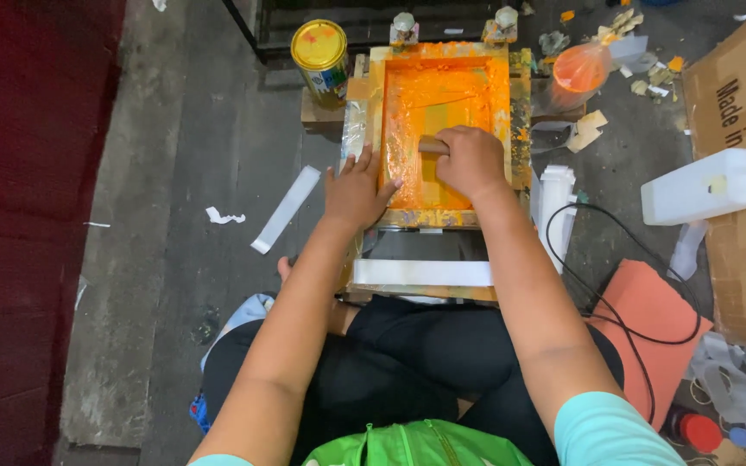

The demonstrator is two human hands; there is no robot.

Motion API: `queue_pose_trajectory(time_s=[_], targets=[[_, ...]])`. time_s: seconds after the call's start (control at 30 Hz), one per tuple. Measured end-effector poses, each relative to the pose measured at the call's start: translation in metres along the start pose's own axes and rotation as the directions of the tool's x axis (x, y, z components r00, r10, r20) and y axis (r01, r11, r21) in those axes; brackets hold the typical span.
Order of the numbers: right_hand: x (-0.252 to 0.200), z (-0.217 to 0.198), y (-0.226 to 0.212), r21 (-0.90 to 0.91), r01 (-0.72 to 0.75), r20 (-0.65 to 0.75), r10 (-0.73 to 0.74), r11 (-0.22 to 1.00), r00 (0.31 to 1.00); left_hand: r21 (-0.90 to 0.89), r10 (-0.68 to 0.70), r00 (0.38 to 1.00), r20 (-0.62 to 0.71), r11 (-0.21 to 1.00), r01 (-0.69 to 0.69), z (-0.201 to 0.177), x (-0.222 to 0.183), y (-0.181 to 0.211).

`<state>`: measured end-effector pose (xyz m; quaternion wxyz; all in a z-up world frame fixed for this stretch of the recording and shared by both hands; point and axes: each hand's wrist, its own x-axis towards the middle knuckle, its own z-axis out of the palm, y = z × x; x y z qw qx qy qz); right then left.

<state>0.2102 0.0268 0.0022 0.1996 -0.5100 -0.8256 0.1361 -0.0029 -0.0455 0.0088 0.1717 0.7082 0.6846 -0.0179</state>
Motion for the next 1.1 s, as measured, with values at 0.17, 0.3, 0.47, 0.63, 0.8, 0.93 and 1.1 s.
queue_pose_trajectory(time_s=[0.17, 0.3, 0.47, 0.63, 0.8, 0.93, 1.1], targets=[[-0.016, 0.002, -0.006, -0.048, -0.017, 0.046, 0.019, 0.999, 0.999, 0.027, -0.013, 1.0, -0.001, 1.0, 0.013, 0.016, -0.009, -0.004], [-0.033, -0.016, -0.026, 0.009, -0.039, 0.147, 0.037, 0.999, 0.988, 0.056, -0.012, 0.999, 0.036, 0.998, 0.01, 0.02, -0.038, -0.003], [-0.043, -0.029, -0.038, 0.033, -0.028, 0.205, 0.021, 0.999, 0.979, 0.04, -0.009, 0.998, 0.061, 0.999, 0.007, 0.018, -0.077, 0.002], [-0.048, -0.041, -0.047, 0.075, -0.056, 0.283, 0.032, 0.996, 0.959, 0.083, -0.023, 0.997, 0.071, 0.996, 0.017, 0.02, -0.089, 0.004], [-0.036, -0.027, -0.03, 0.048, -0.045, 0.226, 0.033, 0.998, 0.974, 0.061, -0.042, 0.996, 0.081, 0.997, 0.037, 0.017, -0.082, 0.008], [-0.025, -0.024, -0.023, 0.049, -0.064, 0.133, 0.057, 0.997, 0.99, -0.008, -0.028, 0.996, 0.081, 1.0, 0.029, 0.009, -0.067, 0.008], [-0.01, -0.011, -0.011, 0.018, 0.0, -0.018, 0.001, 1.0, 1.0, 0.008, -0.032, 0.998, 0.045, 0.999, 0.031, 0.012, -0.03, 0.003]])
